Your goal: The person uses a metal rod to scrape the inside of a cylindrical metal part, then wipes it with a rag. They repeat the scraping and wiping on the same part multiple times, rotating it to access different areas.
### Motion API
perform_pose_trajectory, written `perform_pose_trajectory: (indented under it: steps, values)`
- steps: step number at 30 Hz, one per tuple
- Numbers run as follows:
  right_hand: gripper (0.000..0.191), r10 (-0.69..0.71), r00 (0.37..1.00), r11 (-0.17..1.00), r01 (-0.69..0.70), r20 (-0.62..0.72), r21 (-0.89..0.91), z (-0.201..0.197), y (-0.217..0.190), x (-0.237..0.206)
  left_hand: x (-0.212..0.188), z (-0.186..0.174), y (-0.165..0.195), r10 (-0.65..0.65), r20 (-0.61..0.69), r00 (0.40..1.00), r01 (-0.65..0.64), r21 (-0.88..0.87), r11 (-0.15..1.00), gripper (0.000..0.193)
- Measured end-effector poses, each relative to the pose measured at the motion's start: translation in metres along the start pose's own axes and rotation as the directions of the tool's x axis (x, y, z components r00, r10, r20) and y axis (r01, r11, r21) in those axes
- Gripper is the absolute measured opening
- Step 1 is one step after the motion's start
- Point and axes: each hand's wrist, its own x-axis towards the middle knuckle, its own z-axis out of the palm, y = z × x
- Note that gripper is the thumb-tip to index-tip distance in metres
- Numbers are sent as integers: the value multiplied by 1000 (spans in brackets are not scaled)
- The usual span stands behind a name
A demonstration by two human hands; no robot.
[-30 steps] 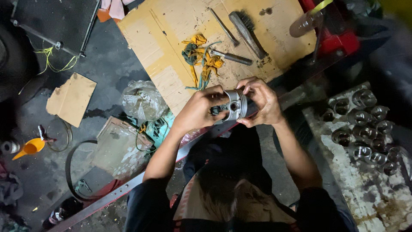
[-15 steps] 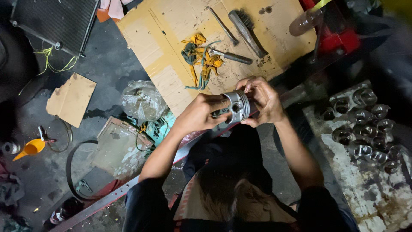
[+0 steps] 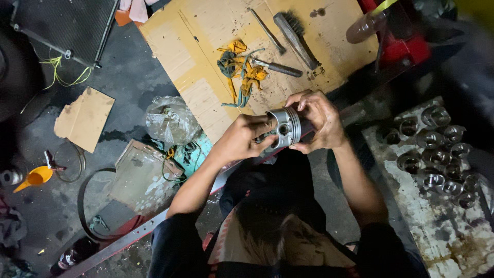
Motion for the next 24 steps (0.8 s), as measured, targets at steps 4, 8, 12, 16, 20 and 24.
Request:
perform_pose_trajectory:
  steps: [4, 8, 12, 16, 20, 24]
  values:
    - [92, 25, 999, 997, -27, 27, 78, -3, 3, 5, 4, -5, -4, -85, 94, 992, 94, -90, 991, 35]
    - [86, 15, 1000, 999, -15, 4, 32, -2, 7, 7, 3, 2, 0, -21, -107, 994, 27, 52, 998, 33]
    - [90, -2, 999, 1000, 1, -40, -10, 6, 8, 3, -1, 4, 7, -102, -165, 981, 100, -16, 995, 36]
    - [86, 23, 999, 999, -25, -33, -31, 8, 6, 1, 3, 1, 15, -302, -150, 941, 288, -113, 951, 36]
    - [85, -9, 999, 1000, 9, -41, -11, 7, 6, 4, 6, -6, 23, -383, -128, 915, 371, -109, 922, 40]
    - [83, -44, 997, 999, 43, -66, -21, 8, 8, 6, 5, -14, 25, -254, -134, 958, 246, -74, 966, 35]
